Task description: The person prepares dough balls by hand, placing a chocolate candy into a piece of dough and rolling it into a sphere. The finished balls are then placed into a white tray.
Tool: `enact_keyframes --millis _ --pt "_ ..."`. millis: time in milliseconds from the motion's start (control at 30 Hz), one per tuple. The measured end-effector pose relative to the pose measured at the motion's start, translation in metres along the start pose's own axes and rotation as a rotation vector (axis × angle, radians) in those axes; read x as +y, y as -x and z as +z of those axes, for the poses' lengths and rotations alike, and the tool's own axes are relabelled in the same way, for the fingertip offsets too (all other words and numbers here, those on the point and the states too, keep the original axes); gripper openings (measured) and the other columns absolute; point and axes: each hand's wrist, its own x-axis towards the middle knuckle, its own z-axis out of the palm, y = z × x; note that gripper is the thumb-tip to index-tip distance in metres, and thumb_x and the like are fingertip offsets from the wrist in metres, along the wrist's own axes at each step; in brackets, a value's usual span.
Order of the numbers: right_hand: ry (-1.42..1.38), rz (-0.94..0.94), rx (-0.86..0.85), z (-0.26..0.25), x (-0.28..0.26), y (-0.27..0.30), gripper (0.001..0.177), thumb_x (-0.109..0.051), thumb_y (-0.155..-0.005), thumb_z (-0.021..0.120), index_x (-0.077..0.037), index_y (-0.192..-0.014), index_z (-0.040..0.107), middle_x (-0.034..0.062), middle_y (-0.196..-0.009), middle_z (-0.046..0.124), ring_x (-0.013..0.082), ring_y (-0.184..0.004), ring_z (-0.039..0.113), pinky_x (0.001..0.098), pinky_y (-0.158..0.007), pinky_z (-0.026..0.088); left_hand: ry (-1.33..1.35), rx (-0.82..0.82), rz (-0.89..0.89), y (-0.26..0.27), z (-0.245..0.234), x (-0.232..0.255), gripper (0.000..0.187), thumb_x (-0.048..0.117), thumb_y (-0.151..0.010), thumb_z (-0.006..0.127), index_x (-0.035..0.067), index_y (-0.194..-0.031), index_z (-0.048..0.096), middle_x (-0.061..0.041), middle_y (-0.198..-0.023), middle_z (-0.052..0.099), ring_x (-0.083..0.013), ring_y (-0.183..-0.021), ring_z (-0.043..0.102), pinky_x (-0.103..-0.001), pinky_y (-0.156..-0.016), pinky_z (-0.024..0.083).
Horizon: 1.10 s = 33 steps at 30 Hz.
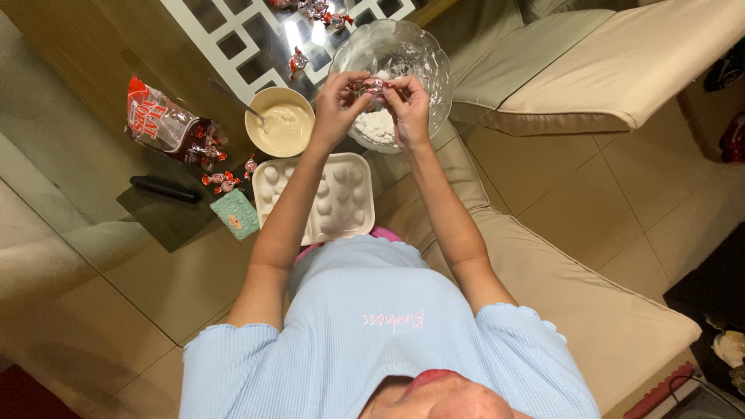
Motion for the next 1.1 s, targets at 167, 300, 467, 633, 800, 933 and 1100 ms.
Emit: enact_keyframes --millis 167,300,467,633,800,933,1100 --pt "0.173 -0.081 -0.048 -0.004 -0.005 -0.005 0.010 -0.003 -0.097 0.071 -0.001 -0.096 0.062 0.0076 -0.111 0.071 0.0100 -0.089 0.068 0.0277 -0.080 0.062 -0.524 0.048 0.413 -0.004 0.001 0.016 0.031 0.010 -0.083 0.090 0.005 -0.107 0.071 -0.011 -0.111 0.065 -0.0231 -0.097 0.068 -0.033 -0.084 0.056" --pt "0.153 -0.062 -0.058 -0.001 -0.013 -0.007 0.014 0.000 -0.100 0.073 -0.001 -0.103 0.060 0.0091 -0.103 0.068 0.0119 -0.091 0.067 0.0286 -0.083 0.060 -0.281 -0.059 0.152 -0.008 0.008 0.022 0.033 0.010 -0.088 0.084 0.002 -0.116 0.068 -0.008 -0.108 0.071 -0.0174 -0.093 0.074 -0.028 -0.081 0.061" --pt "0.156 -0.092 -0.145 0.007 -0.026 -0.002 0.031 0.006 -0.092 0.075 -0.004 -0.115 0.057 0.0068 -0.110 0.064 0.0130 -0.103 0.065 0.0285 -0.095 0.056 -0.167 0.004 0.045 -0.012 0.009 0.007 0.031 0.007 -0.081 0.087 0.000 -0.107 0.073 -0.007 -0.102 0.073 -0.0121 -0.086 0.073 -0.027 -0.075 0.062" --pt "0.093 -0.063 -0.165 -0.002 -0.024 -0.004 0.040 0.011 -0.089 0.076 -0.003 -0.120 0.056 0.0076 -0.112 0.063 0.0147 -0.106 0.064 0.0294 -0.098 0.054 0.178 -0.029 -0.154 -0.016 0.004 -0.039 0.016 0.006 -0.093 0.078 -0.003 -0.106 0.075 -0.005 -0.093 0.077 -0.0079 -0.080 0.070 -0.024 -0.072 0.059" --pt "-0.002 0.148 -0.046 -0.013 -0.015 -0.010 0.041 0.006 -0.088 0.070 -0.006 -0.124 0.054 0.0082 -0.103 0.066 0.0155 -0.090 0.069 0.0289 -0.077 0.059 0.207 0.076 -0.193 -0.027 0.010 -0.083 0.013 0.005 -0.096 0.074 -0.005 -0.104 0.077 -0.006 -0.088 0.076 -0.0080 -0.072 0.066 -0.022 -0.064 0.053" --pt "0.001 0.156 -0.065 -0.033 -0.006 -0.022 0.043 0.009 -0.095 0.072 -0.007 -0.130 0.054 0.0069 -0.104 0.065 0.0129 -0.087 0.070 0.0259 -0.073 0.059 0.400 0.047 -0.323 -0.043 0.007 -0.114 0.011 0.004 -0.095 0.072 -0.002 -0.102 0.077 -0.005 -0.091 0.075 -0.0083 -0.076 0.066 -0.021 -0.067 0.052" --pt "0.795 -0.134 -0.236 -0.041 -0.014 -0.029 0.028 0.006 -0.094 0.070 -0.004 -0.119 0.064 0.0066 -0.109 0.069 0.0145 -0.085 0.073 0.0253 -0.070 0.060 -0.206 -0.006 -0.017 -0.056 -0.004 -0.122 0.014 -0.001 -0.084 0.080 0.004 -0.097 0.079 -0.004 -0.096 0.074 -0.0105 -0.084 0.068 -0.025 -0.071 0.052"
